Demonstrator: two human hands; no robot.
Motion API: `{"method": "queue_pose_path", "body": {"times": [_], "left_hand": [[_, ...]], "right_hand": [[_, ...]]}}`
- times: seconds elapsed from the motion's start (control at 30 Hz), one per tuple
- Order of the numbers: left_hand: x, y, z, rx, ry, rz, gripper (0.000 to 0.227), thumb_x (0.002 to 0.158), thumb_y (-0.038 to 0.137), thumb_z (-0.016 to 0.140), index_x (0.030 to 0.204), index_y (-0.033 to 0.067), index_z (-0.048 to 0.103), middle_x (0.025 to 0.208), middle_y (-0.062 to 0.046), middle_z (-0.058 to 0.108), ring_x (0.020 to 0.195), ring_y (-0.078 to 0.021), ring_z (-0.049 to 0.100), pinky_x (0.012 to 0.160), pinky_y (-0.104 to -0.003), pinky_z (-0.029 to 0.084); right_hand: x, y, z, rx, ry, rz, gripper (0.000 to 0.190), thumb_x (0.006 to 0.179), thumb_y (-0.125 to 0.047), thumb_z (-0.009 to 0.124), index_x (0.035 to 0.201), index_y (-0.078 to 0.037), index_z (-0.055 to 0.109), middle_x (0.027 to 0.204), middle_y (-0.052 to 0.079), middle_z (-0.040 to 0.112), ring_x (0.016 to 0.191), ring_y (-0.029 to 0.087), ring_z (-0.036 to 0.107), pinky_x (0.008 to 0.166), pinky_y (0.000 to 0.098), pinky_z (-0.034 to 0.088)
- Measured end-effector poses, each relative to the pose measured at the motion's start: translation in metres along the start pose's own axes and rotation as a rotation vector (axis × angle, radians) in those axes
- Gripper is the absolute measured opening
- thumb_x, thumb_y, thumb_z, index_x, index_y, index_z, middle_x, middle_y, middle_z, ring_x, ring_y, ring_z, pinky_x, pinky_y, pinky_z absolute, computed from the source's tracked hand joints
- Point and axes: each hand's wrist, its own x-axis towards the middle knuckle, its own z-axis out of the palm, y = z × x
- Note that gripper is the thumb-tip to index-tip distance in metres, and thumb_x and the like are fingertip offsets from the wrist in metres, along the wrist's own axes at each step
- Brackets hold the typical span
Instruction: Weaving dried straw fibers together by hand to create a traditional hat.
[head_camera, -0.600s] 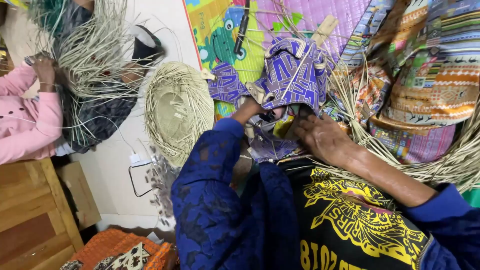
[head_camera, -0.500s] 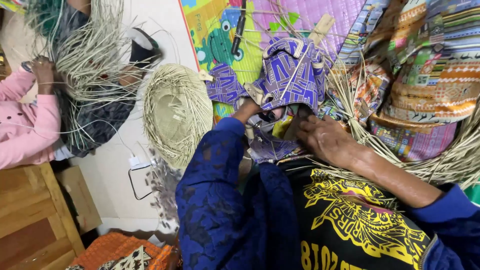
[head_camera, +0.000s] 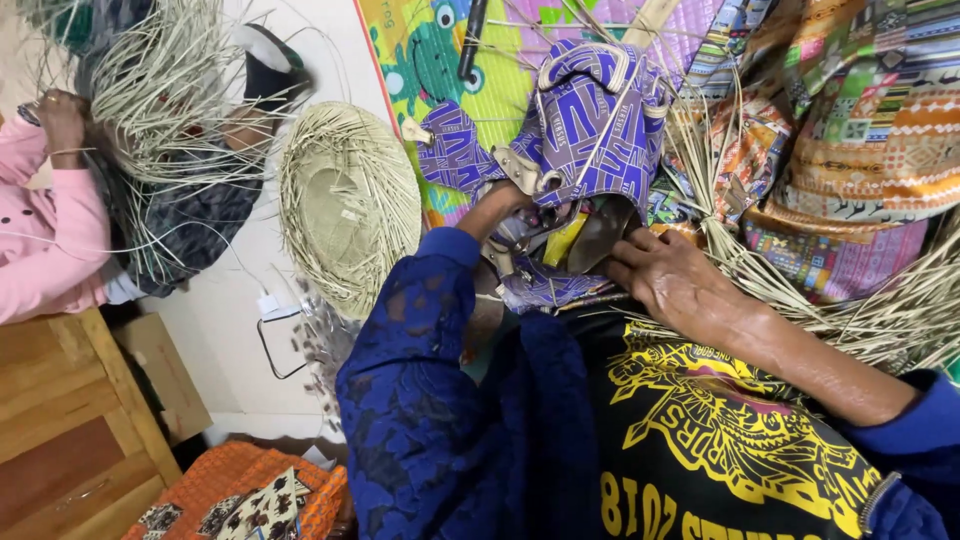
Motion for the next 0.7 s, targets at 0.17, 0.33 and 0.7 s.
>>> {"method": "queue_pose_path", "body": {"times": [0.17, 0.33, 0.7], "left_hand": [[-0.16, 0.123, -0.102, 0.217, 0.073, 0.052, 0.062, 0.074, 0.063, 0.065, 0.11, 0.0129, 0.073, 0.108, -0.01, 0.071, 0.107, -0.0298, 0.068, 0.09, -0.045, 0.056], [-0.248, 0.204, -0.149, 0.286, 0.52, 0.258, 0.028, 0.078, 0.04, 0.064, 0.065, 0.0176, 0.072, 0.057, -0.009, 0.067, 0.059, -0.029, 0.073, 0.051, -0.041, 0.058], [-0.22, 0.174, -0.165, -0.195, 0.24, -0.205, 0.057, 0.061, 0.046, 0.077, 0.11, 0.0166, 0.077, 0.11, -0.004, 0.076, 0.115, -0.0218, 0.068, 0.099, -0.038, 0.055]], "right_hand": [[0.005, 0.005, -0.004, -0.013, 0.07, -0.059, 0.036, 0.102, -0.031, 0.034, 0.116, -0.026, 0.067, 0.125, 0.003, 0.065, 0.128, 0.027, 0.056, 0.098, 0.0451, 0.045], [0.02, 0.007, 0.014, 0.111, 0.092, -0.045, 0.055, 0.104, -0.033, 0.018, 0.127, -0.028, 0.068, 0.139, 0.004, 0.062, 0.135, 0.034, 0.053, 0.107, 0.0492, 0.042], [0.016, 0.0, -0.009, -0.045, 0.309, -0.133, 0.026, 0.096, -0.024, 0.045, 0.111, -0.025, 0.067, 0.115, 0.0, 0.063, 0.107, 0.025, 0.06, 0.078, 0.0399, 0.046]]}}
